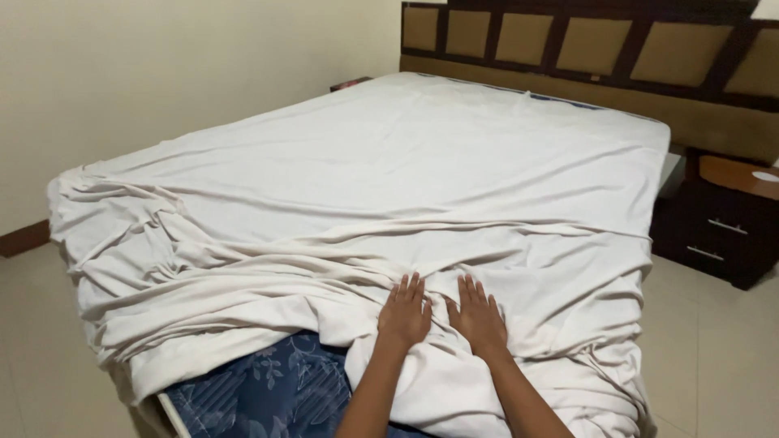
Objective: The person smooths and spreads a white bedsheet over a mattress with a blue floral pattern. They repeatedly press down on the fabric with both hands to flatten wrinkles and align the sheet across the bed surface.
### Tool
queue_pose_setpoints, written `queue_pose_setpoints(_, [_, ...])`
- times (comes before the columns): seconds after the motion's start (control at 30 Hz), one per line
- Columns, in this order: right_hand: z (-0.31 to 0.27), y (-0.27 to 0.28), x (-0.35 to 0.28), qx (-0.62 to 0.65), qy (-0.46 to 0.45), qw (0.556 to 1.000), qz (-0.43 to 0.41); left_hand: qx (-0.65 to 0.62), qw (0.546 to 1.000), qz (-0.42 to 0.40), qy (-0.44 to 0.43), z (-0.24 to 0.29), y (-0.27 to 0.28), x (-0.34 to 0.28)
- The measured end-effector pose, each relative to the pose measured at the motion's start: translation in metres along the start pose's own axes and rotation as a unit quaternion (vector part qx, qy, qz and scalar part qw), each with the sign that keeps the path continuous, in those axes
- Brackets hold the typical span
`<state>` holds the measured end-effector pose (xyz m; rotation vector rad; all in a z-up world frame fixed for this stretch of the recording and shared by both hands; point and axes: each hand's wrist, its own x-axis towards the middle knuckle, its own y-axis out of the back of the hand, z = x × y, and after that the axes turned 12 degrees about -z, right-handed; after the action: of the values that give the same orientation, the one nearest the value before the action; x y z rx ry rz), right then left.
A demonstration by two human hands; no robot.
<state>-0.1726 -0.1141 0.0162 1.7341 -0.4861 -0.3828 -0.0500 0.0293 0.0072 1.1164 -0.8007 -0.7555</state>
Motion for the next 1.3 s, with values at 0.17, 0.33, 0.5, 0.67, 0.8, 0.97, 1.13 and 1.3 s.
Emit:
queue_pose_setpoints(0.17, [-0.001,-0.002,0.001,-0.02,-0.003,1.0,0.006,-0.015,1.0,0.005,-0.002,0.001,-0.002,-0.004])
queue_pose_setpoints(0.33, [-0.001,-0.001,-0.011,-0.027,-0.003,1.0,0.007,-0.029,1.0,-0.005,0.012,0.012,0.007,-0.02])
queue_pose_setpoints(0.5, [-0.002,0.0,-0.019,-0.029,0.002,0.999,0.029,-0.034,0.999,-0.031,0.018,0.019,0.011,-0.023])
queue_pose_setpoints(0.67, [-0.002,0.0,-0.027,-0.031,0.01,0.999,0.039,-0.023,0.998,-0.047,0.029,0.025,0.017,-0.032])
queue_pose_setpoints(0.8, [-0.001,0.0,-0.033,-0.022,0.015,0.998,0.055,-0.046,0.998,-0.04,0.026,0.029,0.019,-0.04])
queue_pose_setpoints(0.97, [-0.002,0.001,-0.042,-0.022,0.011,0.998,0.05,-0.033,0.999,-0.019,0.016,0.035,0.022,-0.048])
queue_pose_setpoints(1.13, [-0.003,0.004,-0.047,-0.013,0.014,0.999,0.04,-0.042,0.998,-0.029,0.031,0.039,0.024,-0.054])
queue_pose_setpoints(1.3, [-0.005,0.008,-0.057,-0.004,0.017,0.999,0.033,-0.031,0.999,-0.032,0.024,0.042,0.022,-0.06])
